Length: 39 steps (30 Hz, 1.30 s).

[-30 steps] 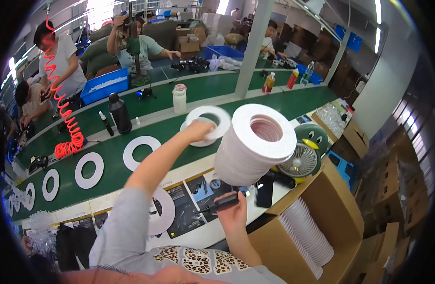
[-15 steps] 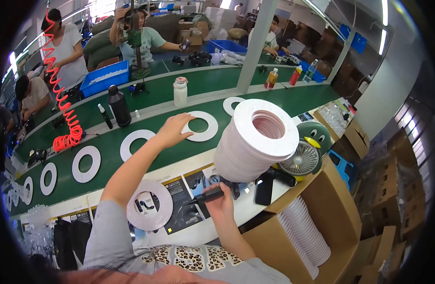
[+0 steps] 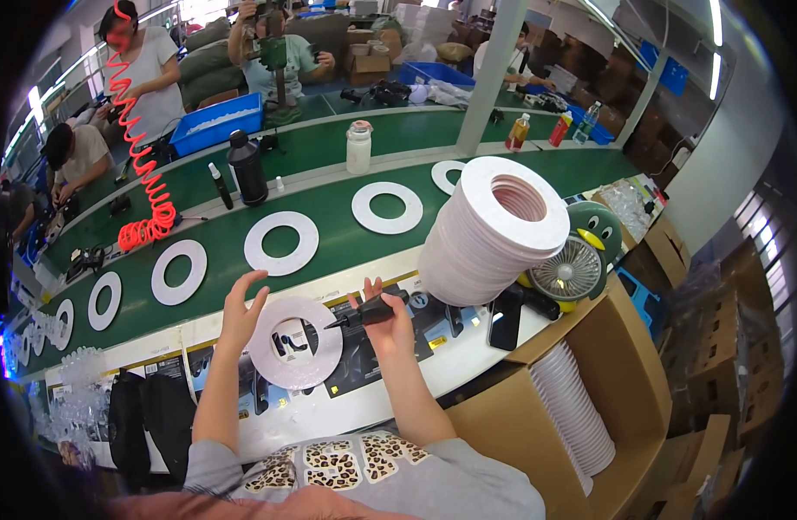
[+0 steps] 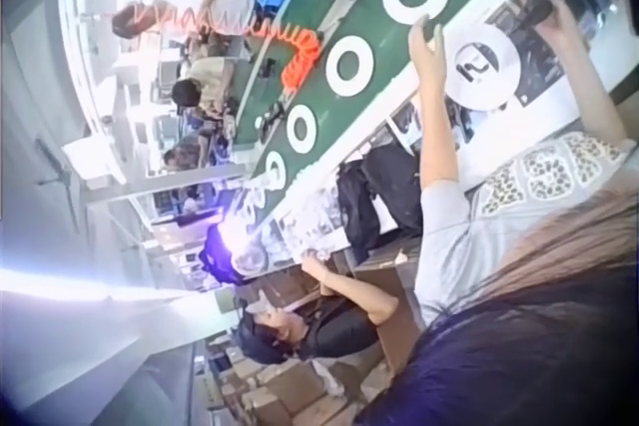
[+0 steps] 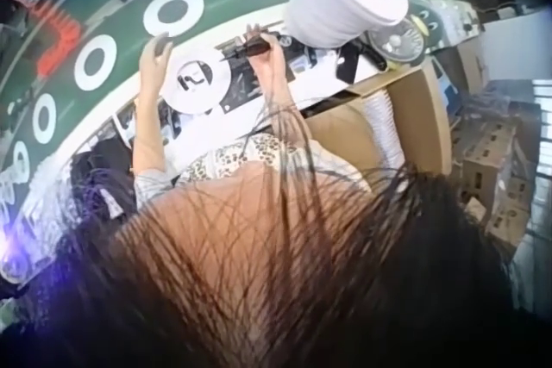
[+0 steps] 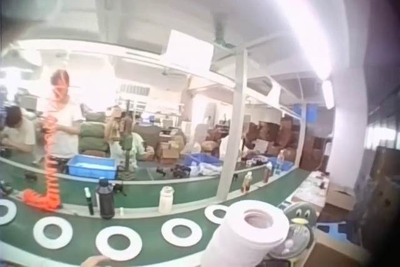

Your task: Assembling circular light fixtures on a production line using an electric screwdriver.

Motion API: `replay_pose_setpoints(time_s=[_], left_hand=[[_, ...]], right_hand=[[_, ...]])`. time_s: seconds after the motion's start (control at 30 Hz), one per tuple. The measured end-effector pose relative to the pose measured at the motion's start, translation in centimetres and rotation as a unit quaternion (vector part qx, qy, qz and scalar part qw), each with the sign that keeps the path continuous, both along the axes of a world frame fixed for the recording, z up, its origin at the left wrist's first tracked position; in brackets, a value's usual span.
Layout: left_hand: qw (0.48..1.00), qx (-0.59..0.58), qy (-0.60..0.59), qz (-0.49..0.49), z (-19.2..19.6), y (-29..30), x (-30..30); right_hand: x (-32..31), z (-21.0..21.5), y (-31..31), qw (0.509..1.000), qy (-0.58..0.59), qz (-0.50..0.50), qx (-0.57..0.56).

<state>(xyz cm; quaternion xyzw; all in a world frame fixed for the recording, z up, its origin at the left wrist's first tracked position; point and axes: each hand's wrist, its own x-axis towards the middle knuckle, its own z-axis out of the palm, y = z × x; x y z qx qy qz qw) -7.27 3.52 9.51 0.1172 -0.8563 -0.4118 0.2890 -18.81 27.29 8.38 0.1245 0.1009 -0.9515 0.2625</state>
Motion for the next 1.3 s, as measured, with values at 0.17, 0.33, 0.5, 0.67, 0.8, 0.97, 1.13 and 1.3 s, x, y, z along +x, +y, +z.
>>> replay_pose_setpoints(time_s=[0.17,0.33,0.5,0.67,0.8,0.97,1.13,1.3], left_hand=[[0.996,0.076,0.021,0.03,-2.0,1.3,3.5],[0.991,0.111,0.043,0.064,-3.8,1.2,4.8],[0.99,0.092,0.062,0.088,-6.4,0.1,5.6],[0.987,0.075,0.09,0.111,-7.0,-0.5,5.8],[0.989,0.031,0.08,0.121,-7.5,-0.8,6.2],[0.987,-0.041,0.102,0.116,-8.3,-0.7,5.4],[0.983,-0.074,0.124,0.11,-8.2,-0.1,5.2],[0.967,-0.166,0.147,0.124,-7.7,0.1,5.5]], right_hand=[[-0.1,0.1,-1.0,1.0,-0.01,0.001,-0.01],[0.0,-0.6,-2.1,0.999,-0.026,0.008,-0.02],[-0.2,-3.0,-2.8,1.0,-0.003,-0.008,-0.02],[-0.2,-3.0,-4.1,0.997,0.016,-0.016,0.07],[-1.2,-4.6,-4.4,0.997,-0.035,-0.048,0.052],[-2.3,-5.9,-3.6,0.993,-0.028,-0.039,0.104],[-1.4,-4.1,-3.6,0.993,0.03,0.033,0.113],[-0.1,-2.5,-5.8,0.99,0.037,0.018,0.138]])
